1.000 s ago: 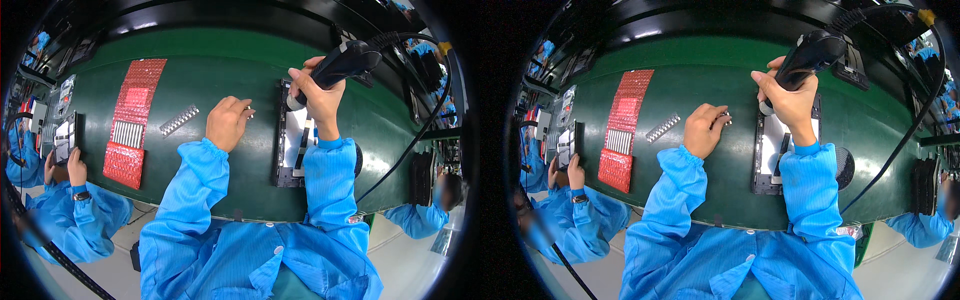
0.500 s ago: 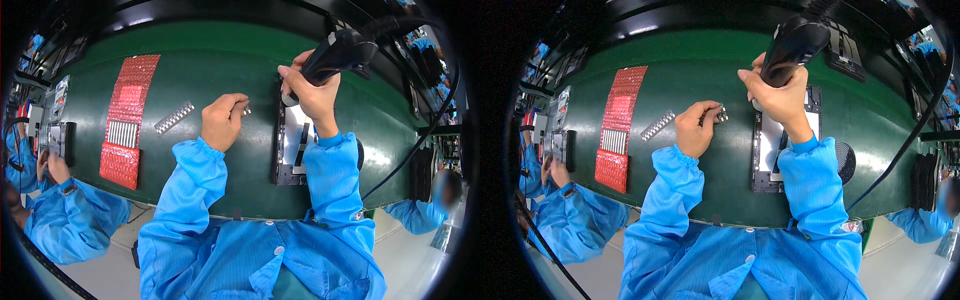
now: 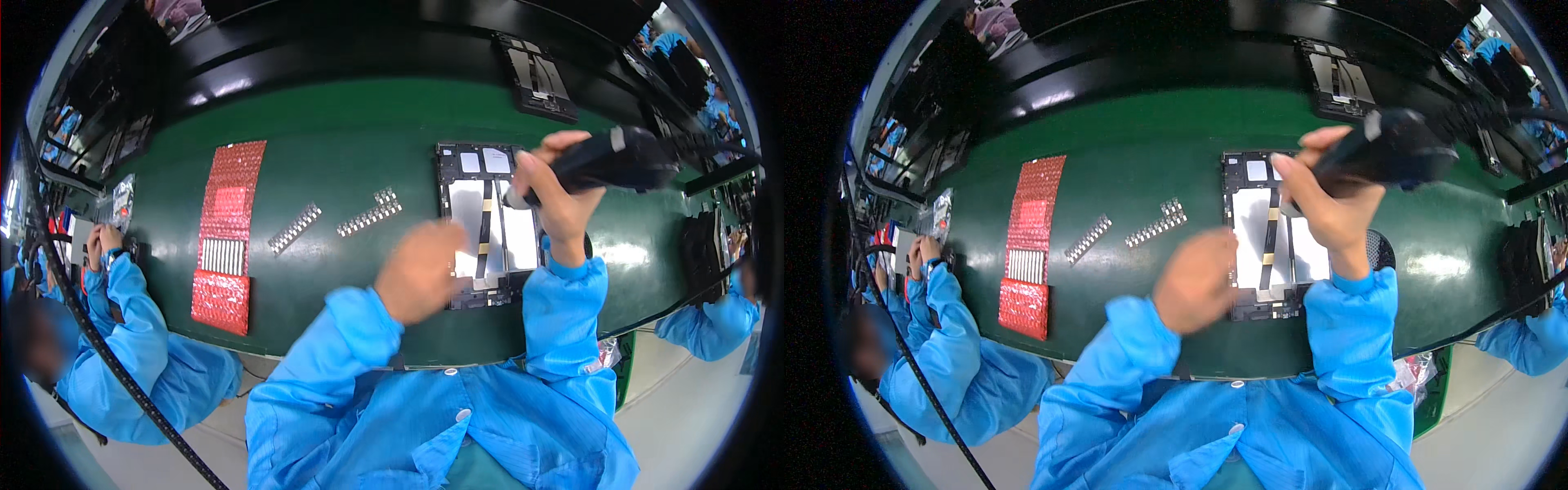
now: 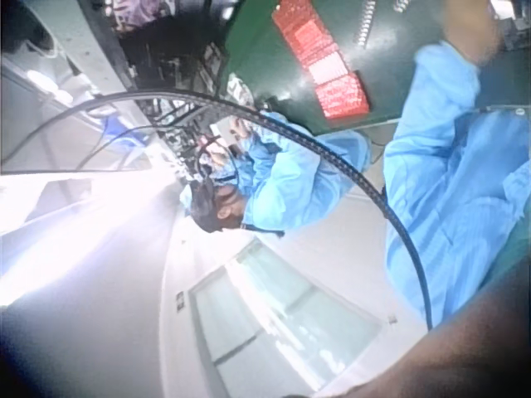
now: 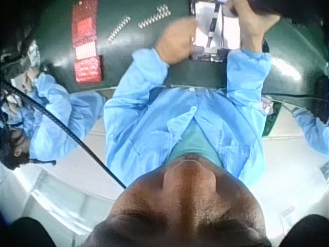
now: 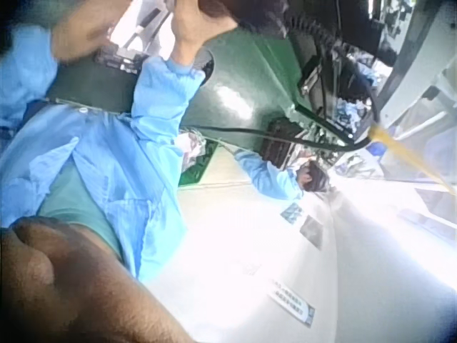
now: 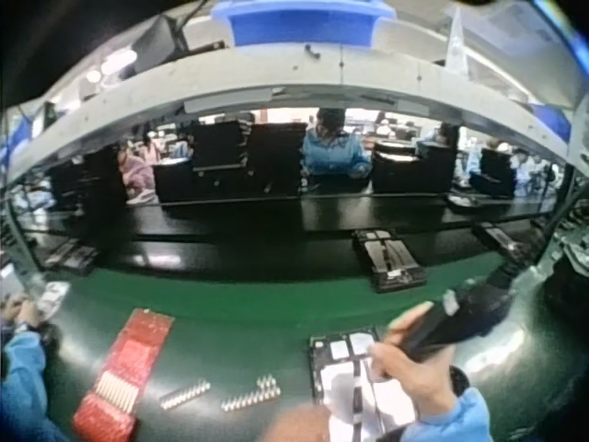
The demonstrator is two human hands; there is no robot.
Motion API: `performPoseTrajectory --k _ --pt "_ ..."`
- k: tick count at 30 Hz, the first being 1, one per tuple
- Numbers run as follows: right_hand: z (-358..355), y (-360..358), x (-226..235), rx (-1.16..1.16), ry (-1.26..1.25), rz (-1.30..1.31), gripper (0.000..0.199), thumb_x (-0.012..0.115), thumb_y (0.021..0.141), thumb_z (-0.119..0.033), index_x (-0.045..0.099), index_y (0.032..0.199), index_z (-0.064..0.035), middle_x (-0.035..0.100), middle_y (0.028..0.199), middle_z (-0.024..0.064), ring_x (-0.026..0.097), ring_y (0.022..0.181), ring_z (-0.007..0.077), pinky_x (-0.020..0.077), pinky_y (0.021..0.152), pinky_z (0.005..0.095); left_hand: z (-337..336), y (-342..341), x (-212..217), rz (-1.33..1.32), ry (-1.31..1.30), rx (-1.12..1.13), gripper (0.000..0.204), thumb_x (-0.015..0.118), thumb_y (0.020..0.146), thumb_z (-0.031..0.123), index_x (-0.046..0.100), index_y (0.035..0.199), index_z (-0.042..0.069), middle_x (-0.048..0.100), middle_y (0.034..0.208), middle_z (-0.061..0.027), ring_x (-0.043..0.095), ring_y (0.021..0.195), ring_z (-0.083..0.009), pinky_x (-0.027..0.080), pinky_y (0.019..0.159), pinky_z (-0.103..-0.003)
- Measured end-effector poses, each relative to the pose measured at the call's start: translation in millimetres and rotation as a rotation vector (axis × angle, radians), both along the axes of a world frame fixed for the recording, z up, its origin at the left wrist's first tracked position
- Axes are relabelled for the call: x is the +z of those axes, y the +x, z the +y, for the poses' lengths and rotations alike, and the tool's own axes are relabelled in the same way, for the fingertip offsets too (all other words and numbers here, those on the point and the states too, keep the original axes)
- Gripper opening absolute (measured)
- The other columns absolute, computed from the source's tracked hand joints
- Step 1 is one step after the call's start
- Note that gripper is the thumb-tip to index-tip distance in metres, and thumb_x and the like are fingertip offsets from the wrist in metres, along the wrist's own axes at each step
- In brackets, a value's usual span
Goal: Installing small electronic components and ribbon cables into tablet housing assemblies using a vacuum pick-up tool.
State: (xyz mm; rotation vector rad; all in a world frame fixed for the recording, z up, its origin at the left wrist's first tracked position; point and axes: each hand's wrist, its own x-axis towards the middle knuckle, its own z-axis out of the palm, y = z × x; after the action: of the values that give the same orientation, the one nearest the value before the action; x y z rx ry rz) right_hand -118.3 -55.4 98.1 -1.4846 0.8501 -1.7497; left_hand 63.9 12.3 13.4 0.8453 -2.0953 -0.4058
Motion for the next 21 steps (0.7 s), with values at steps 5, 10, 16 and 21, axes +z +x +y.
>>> performPoseTrajectory --k 5,10,16,21 --pt "25.5 -27.7 0.2 0.003 0.020 -0.075 0.033 0.066 0.074 0.011 0.048 0.099 -0.0009 0.056 0.062 0.0058 0.055 0.051 0.0110 0.0447 0.048 0.0229 32.3 -33.4 -14.5 -0.241 -0.029 -0.112 0.055 0.074 0.068 0.017 0.054 0.115 -0.002 0.053 0.121 -0.0177 0.048 0.119 -0.0304 0.039 0.098 -0.045" --pt "42.9 -40.0 -16.2 -0.041 0.110 -0.118 0.036 0.068 0.073 0.010 0.048 0.101 -0.0009 0.057 0.062 0.0053 0.055 0.051 0.0116 0.0451 0.047 0.0231 -52.2 -19.0 -29.8 -0.259 -0.136 0.026 0.053 0.074 0.066 0.014 0.053 0.112 -0.002 0.054 0.113 -0.0184 0.053 0.104 -0.0357 0.041 0.091 -0.044" --pt "55.4 -33.1 -45.0 0.122 0.279 -0.151 0.034 0.072 0.072 0.008 0.051 0.097 -0.0011 0.057 0.061 0.0020 0.053 0.050 0.0083 0.0408 0.045 0.0217 -189.6 8.3 -17.7 -0.401 -0.146 0.405 0.036 0.067 0.077 0.017 0.058 0.107 -0.001 0.057 0.116 -0.0167 0.051 0.112 -0.0338 0.040 0.098 -0.043" --pt "57.6 -37.2 -43.8 0.199 0.317 -0.146 0.037 0.078 0.068 0.001 0.054 0.096 -0.0009 0.057 0.063 0.0012 0.052 0.053 0.0063 0.0411 0.049 0.0225 -243.3 37.2 -31.6 -0.509 -0.094 0.519 0.031 0.066 0.076 0.013 0.059 0.103 0.000 0.058 0.116 -0.0186 0.052 0.111 -0.0341 0.041 0.095 -0.044"
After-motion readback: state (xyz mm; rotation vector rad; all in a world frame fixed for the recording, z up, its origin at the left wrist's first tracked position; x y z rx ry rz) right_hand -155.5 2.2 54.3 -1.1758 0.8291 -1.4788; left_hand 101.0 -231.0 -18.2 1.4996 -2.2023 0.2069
